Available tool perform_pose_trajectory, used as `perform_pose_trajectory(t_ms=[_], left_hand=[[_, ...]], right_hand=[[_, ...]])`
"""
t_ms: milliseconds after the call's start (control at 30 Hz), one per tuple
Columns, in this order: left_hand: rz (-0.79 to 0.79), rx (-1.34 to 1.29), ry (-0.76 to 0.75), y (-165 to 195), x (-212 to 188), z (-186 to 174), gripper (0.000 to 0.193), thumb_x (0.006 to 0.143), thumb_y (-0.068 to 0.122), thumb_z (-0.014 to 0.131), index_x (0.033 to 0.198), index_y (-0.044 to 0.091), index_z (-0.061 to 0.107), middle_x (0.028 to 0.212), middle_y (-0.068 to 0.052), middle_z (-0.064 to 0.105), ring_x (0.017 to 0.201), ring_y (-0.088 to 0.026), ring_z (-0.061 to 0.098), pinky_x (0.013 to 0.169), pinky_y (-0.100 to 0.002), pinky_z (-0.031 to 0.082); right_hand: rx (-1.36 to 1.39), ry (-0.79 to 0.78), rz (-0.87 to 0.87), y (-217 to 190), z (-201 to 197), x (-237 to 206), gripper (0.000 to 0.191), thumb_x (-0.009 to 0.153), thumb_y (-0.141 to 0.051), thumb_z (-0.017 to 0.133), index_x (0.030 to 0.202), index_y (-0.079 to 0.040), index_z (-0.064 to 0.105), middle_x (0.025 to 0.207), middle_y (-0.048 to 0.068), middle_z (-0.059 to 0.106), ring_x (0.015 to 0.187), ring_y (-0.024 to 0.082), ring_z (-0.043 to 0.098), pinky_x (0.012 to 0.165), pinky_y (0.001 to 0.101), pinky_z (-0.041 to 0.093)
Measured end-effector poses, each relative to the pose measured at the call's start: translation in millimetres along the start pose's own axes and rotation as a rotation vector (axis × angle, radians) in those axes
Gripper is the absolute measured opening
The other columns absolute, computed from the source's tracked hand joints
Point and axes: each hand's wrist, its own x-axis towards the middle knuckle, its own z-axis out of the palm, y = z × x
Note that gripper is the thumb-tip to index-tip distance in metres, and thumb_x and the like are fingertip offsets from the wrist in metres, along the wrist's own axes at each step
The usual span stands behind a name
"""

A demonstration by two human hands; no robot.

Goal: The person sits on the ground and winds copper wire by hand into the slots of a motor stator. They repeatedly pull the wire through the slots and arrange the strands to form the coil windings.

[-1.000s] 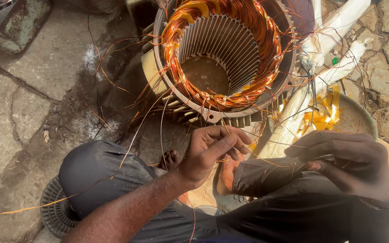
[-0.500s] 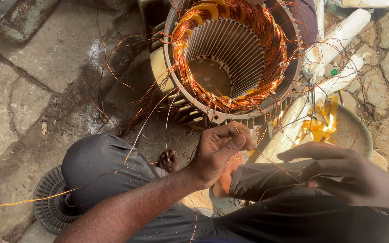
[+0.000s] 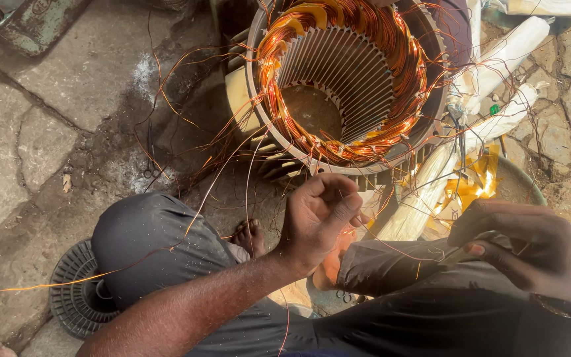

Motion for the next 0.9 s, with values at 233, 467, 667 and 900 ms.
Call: perform_pose_trajectory(t_ms=[233, 467, 667, 900], left_hand=[[-0.139, -0.231, 0.036, 15.1, -1.1, 0.5, 0.085, 0.103, 0.019, 0.061, 0.163, 0.002, 0.003, 0.093, -0.014, 0.067, 0.086, -0.020, 0.071, 0.085, -0.038, 0.061], [-0.268, -0.431, -0.084, 16.2, 4.2, -2.4, 0.073, 0.107, 0.025, 0.056, 0.161, -0.001, 0.015, 0.099, -0.018, 0.071, 0.093, -0.027, 0.075, 0.091, -0.042, 0.062], [-0.324, -0.331, -0.039, 6.8, 8.2, -5.0, 0.033, 0.108, 0.027, 0.056, 0.123, 0.001, 0.043, 0.094, -0.019, 0.072, 0.088, -0.028, 0.076, 0.087, -0.043, 0.063], [-0.376, -0.126, 0.009, -4.0, 8.8, -10.8, 0.029, 0.104, 0.031, 0.058, 0.109, 0.004, 0.049, 0.079, -0.015, 0.071, 0.069, -0.019, 0.074, 0.071, -0.035, 0.064]], right_hand=[[-0.074, -0.281, -0.025, 13.2, 2.1, 8.8, 0.012, 0.083, -0.010, 0.078, 0.096, -0.009, 0.077, 0.089, 0.000, 0.074, 0.084, 0.016, 0.069, 0.074, 0.0320, 0.052], [-0.198, -0.529, -0.130, 15.2, 21.7, 20.7, 0.009, 0.083, -0.017, 0.078, 0.087, -0.011, 0.072, 0.080, 0.002, 0.072, 0.078, 0.023, 0.066, 0.078, 0.0340, 0.051], [-0.209, -0.541, 0.069, 7.7, 24.2, 21.2, 0.011, 0.087, -0.017, 0.075, 0.096, -0.011, 0.074, 0.086, 0.002, 0.073, 0.084, 0.022, 0.068, 0.079, 0.0352, 0.053], [-0.356, 0.164, 0.053, 22.1, 6.1, -0.7, 0.012, 0.087, -0.011, 0.069, 0.099, -0.007, 0.072, 0.118, 0.012, 0.076, 0.095, 0.020, 0.075, 0.082, 0.0342, 0.055]])
